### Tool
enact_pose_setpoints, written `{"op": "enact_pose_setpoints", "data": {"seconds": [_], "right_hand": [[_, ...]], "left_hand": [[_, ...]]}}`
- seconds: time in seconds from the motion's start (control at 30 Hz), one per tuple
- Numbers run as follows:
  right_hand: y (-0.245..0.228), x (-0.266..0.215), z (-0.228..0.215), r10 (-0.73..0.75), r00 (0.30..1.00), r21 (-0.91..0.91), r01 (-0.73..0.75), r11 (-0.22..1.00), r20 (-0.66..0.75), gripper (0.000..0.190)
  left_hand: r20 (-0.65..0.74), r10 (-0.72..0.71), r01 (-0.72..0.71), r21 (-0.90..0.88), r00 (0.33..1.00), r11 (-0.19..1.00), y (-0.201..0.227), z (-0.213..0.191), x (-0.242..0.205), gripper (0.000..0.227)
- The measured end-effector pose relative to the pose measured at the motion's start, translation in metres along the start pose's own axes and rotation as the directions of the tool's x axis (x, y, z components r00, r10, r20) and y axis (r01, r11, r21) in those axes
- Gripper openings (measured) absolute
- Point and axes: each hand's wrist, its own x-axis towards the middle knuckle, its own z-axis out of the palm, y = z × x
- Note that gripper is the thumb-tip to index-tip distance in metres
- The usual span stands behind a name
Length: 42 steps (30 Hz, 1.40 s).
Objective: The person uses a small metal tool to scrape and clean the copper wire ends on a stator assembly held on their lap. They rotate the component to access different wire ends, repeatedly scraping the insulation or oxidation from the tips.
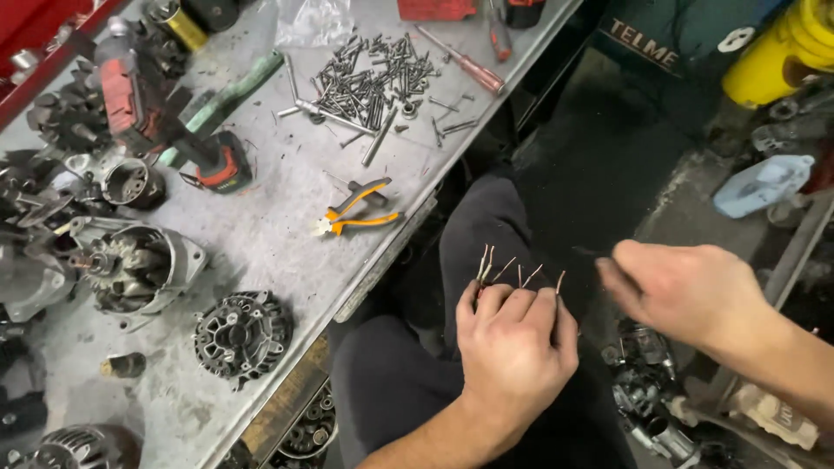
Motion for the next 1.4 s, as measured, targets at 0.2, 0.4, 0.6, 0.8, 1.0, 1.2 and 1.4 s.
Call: {"op": "enact_pose_setpoints", "data": {"seconds": [0.2,0.4,0.6,0.8,1.0,1.2,1.4], "right_hand": [[0.003,-0.011,0.006,0.025,0.999,0.137,-0.020,0.990,-0.035,0.038],[0.001,-0.024,0.018,0.025,1.000,0.158,-0.022,0.987,-0.015,0.037],[-0.010,-0.019,0.006,-0.091,0.992,0.211,0.108,0.971,-0.089,0.035],[-0.011,-0.018,0.011,-0.002,0.990,0.220,0.033,0.975,-0.141,0.031],[-0.003,-0.018,0.018,0.041,0.991,0.138,-0.024,0.990,-0.126,0.038],[-0.002,-0.014,0.017,0.071,0.991,0.137,-0.056,0.989,-0.109,0.037],[-0.004,-0.015,0.024,-0.026,0.991,0.194,0.051,0.980,-0.130,0.037]], "left_hand": [[0.025,0.043,-0.042,-0.004,0.999,0.999,0.005,0.004,-0.002,0.011],[0.011,0.033,-0.033,0.020,0.999,0.999,0.003,0.005,-0.003,0.011],[0.010,0.034,-0.034,-0.009,0.999,0.999,-0.007,0.004,-0.009,0.012],[-0.005,0.060,-0.060,-0.010,0.998,0.998,-0.003,0.001,-0.009,0.015],[0.001,0.055,-0.055,-0.022,0.998,0.998,-0.004,0.000,-0.012,0.014],[0.024,0.062,-0.061,-0.046,0.998,0.997,-0.005,-0.002,-0.009,0.013],[0.029,0.038,-0.036,-0.063,0.999,0.997,-0.010,-0.002,-0.009,0.012]]}}
